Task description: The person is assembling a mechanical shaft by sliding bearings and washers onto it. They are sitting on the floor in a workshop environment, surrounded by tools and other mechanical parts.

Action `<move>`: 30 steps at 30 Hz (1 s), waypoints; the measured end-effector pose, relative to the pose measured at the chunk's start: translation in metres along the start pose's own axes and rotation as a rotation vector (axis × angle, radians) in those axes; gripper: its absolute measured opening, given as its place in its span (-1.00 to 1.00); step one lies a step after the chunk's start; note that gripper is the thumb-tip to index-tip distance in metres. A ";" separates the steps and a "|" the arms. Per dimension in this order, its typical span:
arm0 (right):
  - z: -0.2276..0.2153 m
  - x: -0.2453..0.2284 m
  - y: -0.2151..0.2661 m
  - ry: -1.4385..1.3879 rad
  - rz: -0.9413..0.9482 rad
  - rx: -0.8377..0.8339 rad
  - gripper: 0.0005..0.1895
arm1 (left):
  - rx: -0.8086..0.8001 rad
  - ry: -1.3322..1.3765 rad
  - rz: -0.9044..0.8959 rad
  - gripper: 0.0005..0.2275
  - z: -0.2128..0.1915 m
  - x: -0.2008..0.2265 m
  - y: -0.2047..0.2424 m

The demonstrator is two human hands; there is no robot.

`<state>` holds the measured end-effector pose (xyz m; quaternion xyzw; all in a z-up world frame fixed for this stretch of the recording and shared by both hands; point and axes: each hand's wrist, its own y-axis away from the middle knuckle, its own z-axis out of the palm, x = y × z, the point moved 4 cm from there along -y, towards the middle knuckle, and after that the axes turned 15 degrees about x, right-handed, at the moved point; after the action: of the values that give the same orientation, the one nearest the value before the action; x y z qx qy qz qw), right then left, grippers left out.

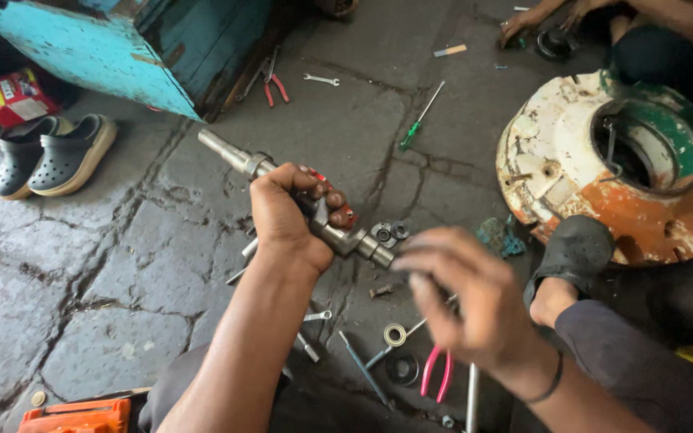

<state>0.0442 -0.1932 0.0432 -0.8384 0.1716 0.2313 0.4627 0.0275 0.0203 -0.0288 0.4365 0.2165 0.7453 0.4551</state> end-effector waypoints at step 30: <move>-0.005 0.036 0.012 -0.230 0.387 -0.015 -0.89 | -0.071 -0.013 -0.005 -0.87 0.006 0.003 0.009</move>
<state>0.0694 -0.2059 0.0172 -0.7614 0.2737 0.4111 0.4200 0.0276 0.0183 -0.0179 0.4245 0.1882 0.7484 0.4736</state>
